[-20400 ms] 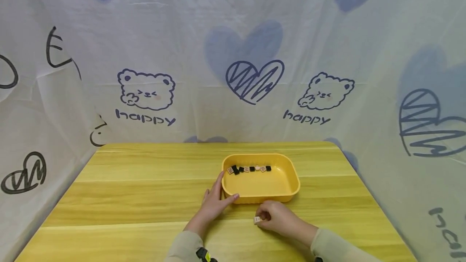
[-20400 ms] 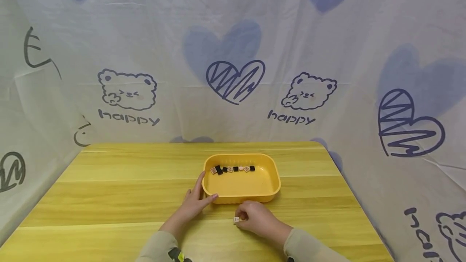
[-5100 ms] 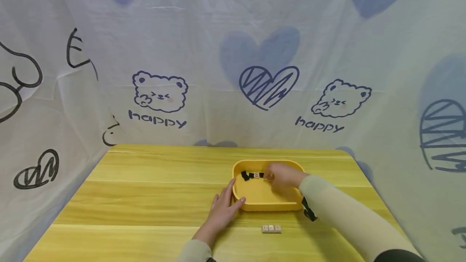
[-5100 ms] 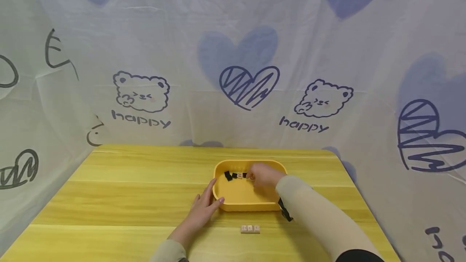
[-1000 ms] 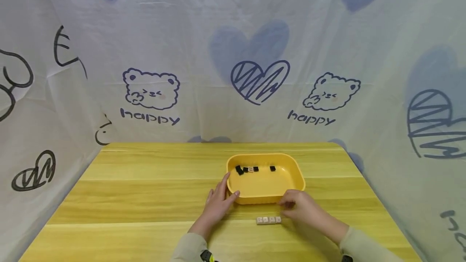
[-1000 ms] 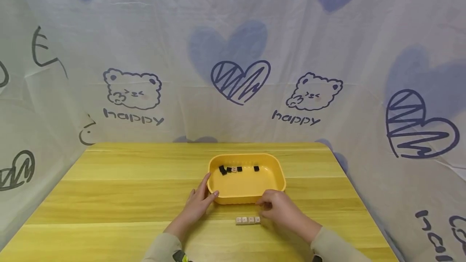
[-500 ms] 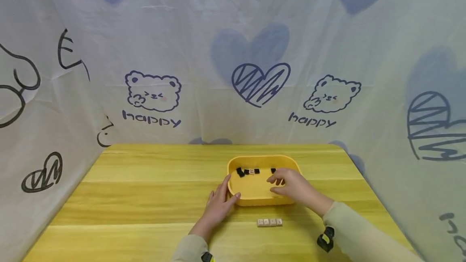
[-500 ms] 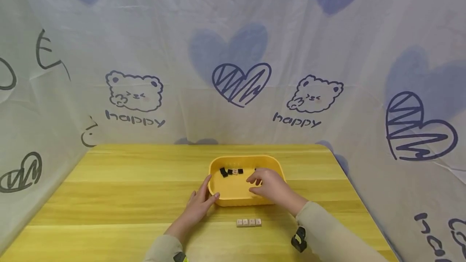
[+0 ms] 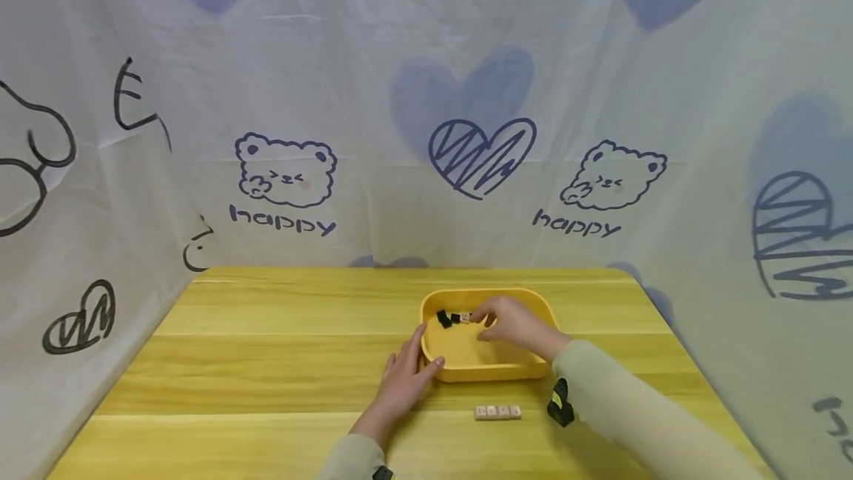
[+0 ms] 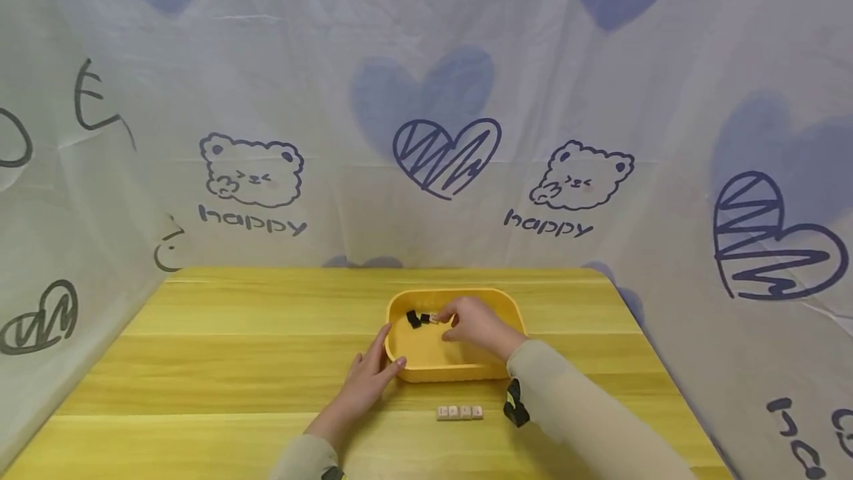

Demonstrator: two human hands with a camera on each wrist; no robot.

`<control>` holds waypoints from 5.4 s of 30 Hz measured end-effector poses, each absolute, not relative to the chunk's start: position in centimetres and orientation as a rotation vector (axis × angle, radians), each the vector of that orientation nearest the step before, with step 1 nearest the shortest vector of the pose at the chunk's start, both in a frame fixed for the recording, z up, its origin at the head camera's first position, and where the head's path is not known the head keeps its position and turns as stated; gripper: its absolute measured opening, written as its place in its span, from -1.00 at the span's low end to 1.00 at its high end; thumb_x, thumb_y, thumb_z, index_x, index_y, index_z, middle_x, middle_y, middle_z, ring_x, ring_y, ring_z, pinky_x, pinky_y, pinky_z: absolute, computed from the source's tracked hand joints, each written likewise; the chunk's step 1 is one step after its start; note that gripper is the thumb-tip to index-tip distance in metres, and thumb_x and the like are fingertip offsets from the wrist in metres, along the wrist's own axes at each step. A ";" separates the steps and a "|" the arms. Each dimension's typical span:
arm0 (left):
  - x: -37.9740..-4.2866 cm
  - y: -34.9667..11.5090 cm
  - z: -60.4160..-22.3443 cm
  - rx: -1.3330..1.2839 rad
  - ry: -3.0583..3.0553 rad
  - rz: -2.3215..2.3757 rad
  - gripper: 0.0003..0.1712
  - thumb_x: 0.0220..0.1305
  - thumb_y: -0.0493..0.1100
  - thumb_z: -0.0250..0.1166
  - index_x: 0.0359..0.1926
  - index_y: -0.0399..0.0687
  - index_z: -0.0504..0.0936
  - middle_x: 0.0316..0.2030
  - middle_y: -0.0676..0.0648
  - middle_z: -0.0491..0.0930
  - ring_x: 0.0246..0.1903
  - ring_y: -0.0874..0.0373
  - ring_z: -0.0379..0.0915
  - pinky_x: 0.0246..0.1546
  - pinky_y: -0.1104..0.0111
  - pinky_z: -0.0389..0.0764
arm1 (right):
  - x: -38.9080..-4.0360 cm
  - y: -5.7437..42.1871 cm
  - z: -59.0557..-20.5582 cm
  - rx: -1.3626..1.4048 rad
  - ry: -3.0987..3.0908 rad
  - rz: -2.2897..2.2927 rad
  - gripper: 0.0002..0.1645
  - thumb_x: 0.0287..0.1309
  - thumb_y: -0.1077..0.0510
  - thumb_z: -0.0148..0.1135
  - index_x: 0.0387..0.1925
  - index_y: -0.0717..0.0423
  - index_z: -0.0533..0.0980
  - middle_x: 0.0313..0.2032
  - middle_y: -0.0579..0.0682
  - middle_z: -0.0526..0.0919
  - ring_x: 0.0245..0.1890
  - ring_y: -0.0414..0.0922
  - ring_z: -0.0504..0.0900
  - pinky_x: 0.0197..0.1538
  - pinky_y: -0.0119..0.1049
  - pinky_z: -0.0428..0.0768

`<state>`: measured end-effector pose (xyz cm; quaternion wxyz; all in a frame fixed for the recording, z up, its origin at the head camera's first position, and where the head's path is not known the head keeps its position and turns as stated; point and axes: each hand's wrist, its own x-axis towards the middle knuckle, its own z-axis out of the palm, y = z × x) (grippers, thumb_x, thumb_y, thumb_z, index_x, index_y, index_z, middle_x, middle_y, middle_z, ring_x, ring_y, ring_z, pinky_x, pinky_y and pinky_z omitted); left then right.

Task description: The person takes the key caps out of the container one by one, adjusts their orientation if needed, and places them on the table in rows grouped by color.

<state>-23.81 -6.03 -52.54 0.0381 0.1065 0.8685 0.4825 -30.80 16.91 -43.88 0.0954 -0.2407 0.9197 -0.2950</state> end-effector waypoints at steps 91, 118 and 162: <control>-24.0 -5.6 -53.2 0.331 2.676 1.500 -0.15 0.42 0.22 0.06 0.55 0.11 -0.08 0.45 -0.24 0.08 0.43 -0.20 -0.05 0.38 -0.14 -0.31 | -21.7 27.1 -46.1 -1.003 2.624 -1.092 -0.79 0.05 0.31 0.40 -0.27 0.00 0.64 -0.39 -0.15 0.62 -0.39 -0.23 0.58 -0.32 -0.32 0.62; -24.1 -5.7 -53.0 0.323 2.672 1.488 -0.16 0.43 0.18 0.08 0.55 0.13 -0.08 0.46 -0.22 0.08 0.43 -0.17 -0.04 0.38 -0.14 -0.33 | -21.5 25.7 -50.2 -0.774 2.630 -1.012 -0.83 -0.01 0.21 0.49 -0.34 0.07 0.64 -0.48 -0.24 0.51 -0.47 -0.35 0.46 -0.39 -0.38 0.55; -24.1 -5.7 -52.9 0.334 2.673 1.505 -0.16 0.43 0.17 0.08 0.55 0.11 -0.07 0.46 -0.21 0.08 0.43 -0.16 -0.06 0.38 -0.13 -0.32 | -21.5 25.3 -49.7 -0.814 2.673 -0.989 -0.82 -0.02 0.20 0.50 -0.34 0.12 0.66 -0.42 -0.21 0.57 -0.41 -0.33 0.49 -0.34 -0.37 0.56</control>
